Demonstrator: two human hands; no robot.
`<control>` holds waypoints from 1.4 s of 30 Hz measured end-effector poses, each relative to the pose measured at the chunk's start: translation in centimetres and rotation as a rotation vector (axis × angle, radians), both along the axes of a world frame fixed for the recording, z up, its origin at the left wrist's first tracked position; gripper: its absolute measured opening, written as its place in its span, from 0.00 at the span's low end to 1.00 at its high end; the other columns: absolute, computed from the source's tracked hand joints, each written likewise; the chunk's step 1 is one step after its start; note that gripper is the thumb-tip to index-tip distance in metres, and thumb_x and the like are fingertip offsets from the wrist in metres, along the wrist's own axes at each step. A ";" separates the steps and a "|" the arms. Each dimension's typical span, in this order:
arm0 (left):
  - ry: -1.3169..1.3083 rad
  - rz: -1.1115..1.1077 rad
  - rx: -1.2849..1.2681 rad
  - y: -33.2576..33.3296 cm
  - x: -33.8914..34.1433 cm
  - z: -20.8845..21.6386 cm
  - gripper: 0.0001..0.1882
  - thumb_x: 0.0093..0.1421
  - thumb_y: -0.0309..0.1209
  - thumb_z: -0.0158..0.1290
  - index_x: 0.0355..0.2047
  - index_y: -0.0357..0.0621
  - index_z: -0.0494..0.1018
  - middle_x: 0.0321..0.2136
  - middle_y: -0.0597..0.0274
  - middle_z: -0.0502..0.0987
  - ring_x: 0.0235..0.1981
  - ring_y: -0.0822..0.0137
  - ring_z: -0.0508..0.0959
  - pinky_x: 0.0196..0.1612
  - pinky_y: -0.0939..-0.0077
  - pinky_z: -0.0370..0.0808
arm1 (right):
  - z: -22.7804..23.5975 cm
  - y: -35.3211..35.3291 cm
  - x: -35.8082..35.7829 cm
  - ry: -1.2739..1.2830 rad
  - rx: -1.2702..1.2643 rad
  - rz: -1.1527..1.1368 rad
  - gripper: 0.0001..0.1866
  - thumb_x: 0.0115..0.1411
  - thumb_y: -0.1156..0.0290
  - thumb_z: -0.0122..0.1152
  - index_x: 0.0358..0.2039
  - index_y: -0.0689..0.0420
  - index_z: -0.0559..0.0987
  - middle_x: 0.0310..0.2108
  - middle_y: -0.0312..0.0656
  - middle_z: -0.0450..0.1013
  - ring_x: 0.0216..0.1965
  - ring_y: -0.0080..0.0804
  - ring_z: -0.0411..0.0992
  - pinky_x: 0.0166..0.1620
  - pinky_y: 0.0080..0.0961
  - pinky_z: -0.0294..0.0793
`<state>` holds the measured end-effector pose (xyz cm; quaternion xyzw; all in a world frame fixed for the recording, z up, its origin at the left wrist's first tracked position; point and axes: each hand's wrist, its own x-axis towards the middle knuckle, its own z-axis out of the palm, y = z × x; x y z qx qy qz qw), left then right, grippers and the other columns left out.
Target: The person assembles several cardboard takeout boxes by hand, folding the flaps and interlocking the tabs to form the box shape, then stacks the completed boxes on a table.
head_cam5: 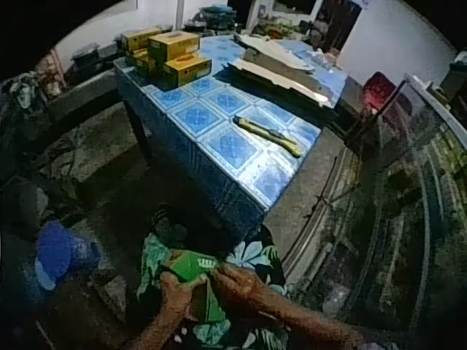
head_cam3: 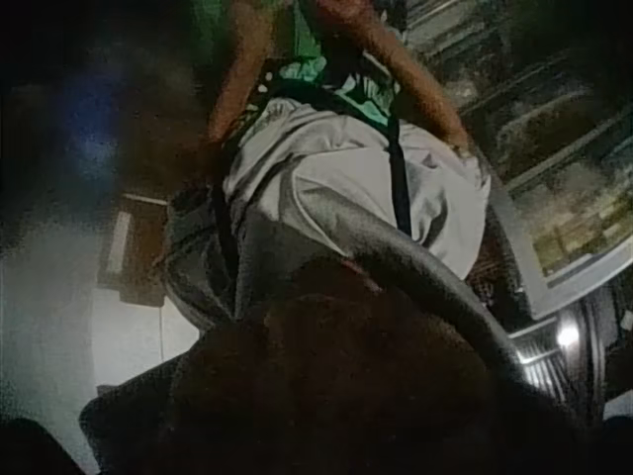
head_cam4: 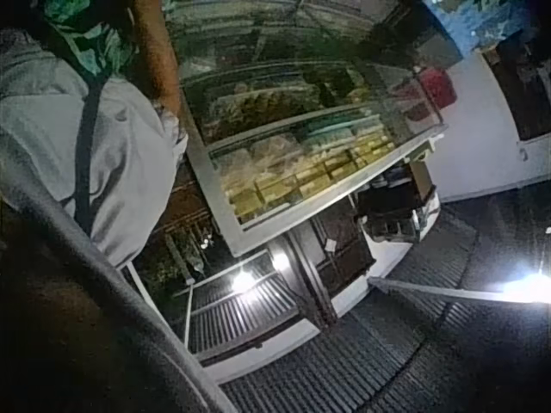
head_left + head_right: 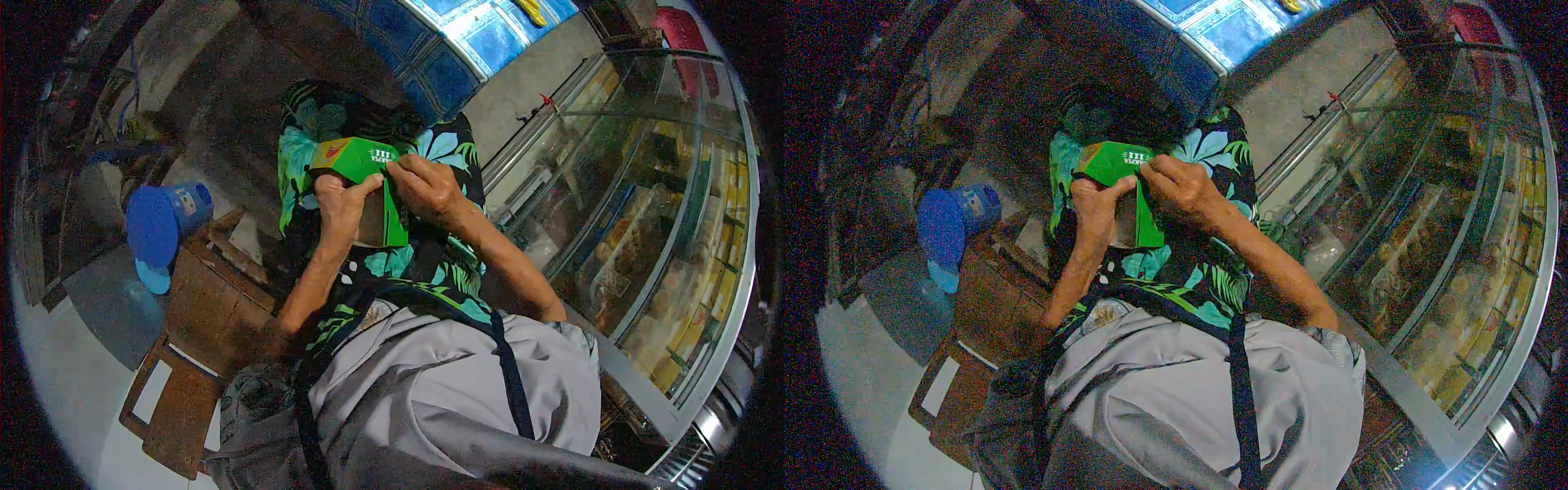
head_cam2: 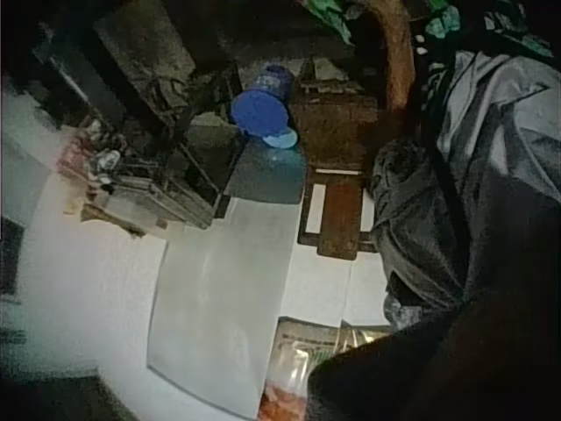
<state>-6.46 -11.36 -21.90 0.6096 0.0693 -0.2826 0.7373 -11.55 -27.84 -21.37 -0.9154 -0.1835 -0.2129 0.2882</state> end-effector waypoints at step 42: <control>-0.170 -0.008 0.132 -0.3 -0.4 -1.3 0.15 0.45 0.14 0.56 0.36 0.32 0.73 0.32 0.59 0.76 0.30 0.67 0.77 0.36 0.74 0.75 | -1.8 0.2 0.1 -0.019 0.184 0.010 0.12 0.46 0.78 0.59 0.33 0.62 0.73 0.25 0.42 0.64 0.23 0.40 0.69 0.22 0.32 0.69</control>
